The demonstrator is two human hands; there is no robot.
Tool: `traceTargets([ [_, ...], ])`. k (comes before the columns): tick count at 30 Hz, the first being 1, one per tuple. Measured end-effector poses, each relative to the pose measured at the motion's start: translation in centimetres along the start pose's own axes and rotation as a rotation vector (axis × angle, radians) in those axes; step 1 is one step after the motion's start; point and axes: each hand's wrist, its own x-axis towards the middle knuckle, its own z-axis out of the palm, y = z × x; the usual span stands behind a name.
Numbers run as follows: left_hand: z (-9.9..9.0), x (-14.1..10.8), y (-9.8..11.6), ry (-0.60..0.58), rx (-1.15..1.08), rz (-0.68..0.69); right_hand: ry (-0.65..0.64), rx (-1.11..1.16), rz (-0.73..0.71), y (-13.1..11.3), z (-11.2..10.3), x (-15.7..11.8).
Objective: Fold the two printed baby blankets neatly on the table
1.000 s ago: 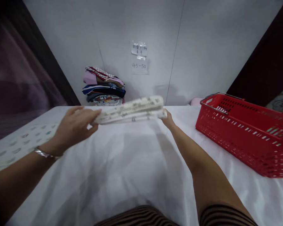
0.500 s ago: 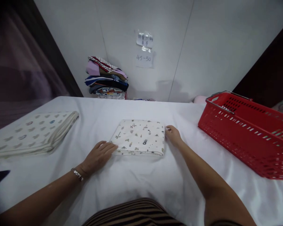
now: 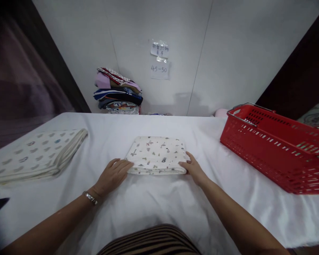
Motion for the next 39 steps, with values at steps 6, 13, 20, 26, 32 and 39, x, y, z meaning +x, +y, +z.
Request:
traceTargets([
  [6, 0.3, -0.8, 3.1, -0.062, -0.127, 0.063, 0.022, -0.092, 0.088, 1.2, -1.8, -1.2],
  [13, -0.1, -1.3, 3.0, -0.120, -0.244, 0.003, 0.098, -0.447, -0.069, 3.1, -3.3, -1.1],
  [20, -0.6, -1.2, 2.4, -0.153, -0.390, -0.072, 0.052, -0.442, -0.113, 2.6, -3.8, -0.9],
  [26, -0.8, -0.3, 2.4, -0.170, -0.370, -0.094, -0.099, -0.168, -0.041, 0.8, -3.2, -2.3],
  [32, -1.5, 2.2, 4.2, -0.175, -0.274, -0.095, -0.154, 0.118, -0.030, -1.2, -3.0, -1.4],
  [39, -0.9, 6.8, 8.5, -0.194, -0.242, -0.233, -0.239, 0.231, -0.099, -6.0, -1.3, 0.7],
])
